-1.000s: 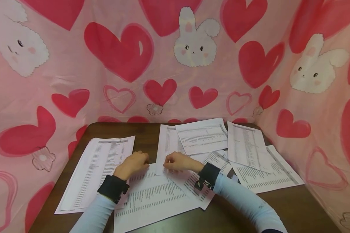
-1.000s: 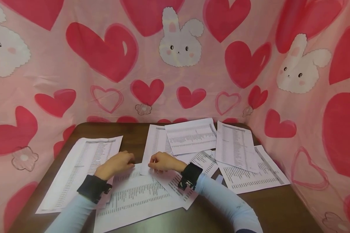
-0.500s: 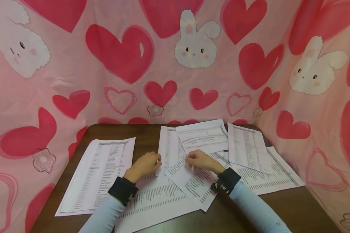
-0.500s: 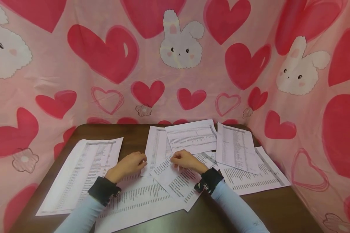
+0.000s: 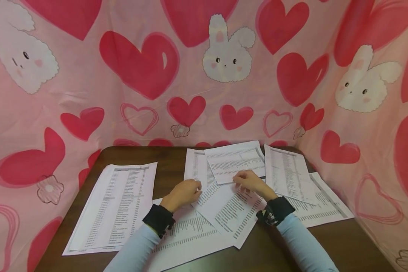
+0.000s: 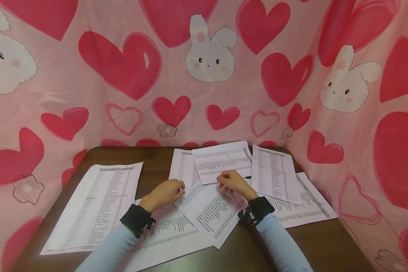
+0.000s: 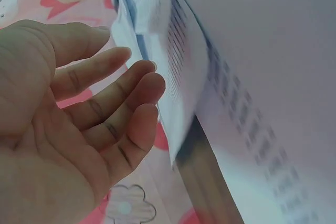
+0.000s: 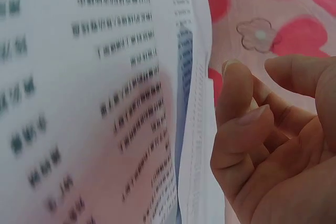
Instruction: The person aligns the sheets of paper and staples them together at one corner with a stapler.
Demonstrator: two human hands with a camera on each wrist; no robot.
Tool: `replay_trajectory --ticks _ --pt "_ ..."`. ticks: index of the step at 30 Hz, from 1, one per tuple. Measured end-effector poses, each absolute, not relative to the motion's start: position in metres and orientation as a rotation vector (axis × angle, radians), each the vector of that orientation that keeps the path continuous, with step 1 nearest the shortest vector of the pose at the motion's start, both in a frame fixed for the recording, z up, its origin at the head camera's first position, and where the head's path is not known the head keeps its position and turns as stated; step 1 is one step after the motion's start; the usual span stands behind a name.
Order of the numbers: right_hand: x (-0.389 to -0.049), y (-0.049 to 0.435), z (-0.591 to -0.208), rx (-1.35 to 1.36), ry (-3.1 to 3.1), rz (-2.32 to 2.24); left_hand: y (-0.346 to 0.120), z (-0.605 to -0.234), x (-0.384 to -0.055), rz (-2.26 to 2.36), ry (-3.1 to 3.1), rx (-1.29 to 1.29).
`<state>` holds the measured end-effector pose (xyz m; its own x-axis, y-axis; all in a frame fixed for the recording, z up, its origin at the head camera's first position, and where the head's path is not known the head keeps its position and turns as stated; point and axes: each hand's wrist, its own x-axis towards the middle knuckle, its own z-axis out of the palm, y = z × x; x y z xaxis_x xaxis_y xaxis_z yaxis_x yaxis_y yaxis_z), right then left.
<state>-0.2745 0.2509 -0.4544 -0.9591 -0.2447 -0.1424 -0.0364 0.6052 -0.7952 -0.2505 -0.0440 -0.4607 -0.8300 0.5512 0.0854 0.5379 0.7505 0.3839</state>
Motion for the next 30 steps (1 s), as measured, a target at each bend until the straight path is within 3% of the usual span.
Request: replay_trajectory --ticks 15,30 --pt "-0.27 0.29 -0.456 -0.21 2.594 -1.377 -0.003 -0.465 -0.252 0.557 2.962 0.91" --pt "-0.266 0.342 -0.438 0.042 2.615 -1.436 0.036 -0.462 -0.248 0.527 2.944 1.055"
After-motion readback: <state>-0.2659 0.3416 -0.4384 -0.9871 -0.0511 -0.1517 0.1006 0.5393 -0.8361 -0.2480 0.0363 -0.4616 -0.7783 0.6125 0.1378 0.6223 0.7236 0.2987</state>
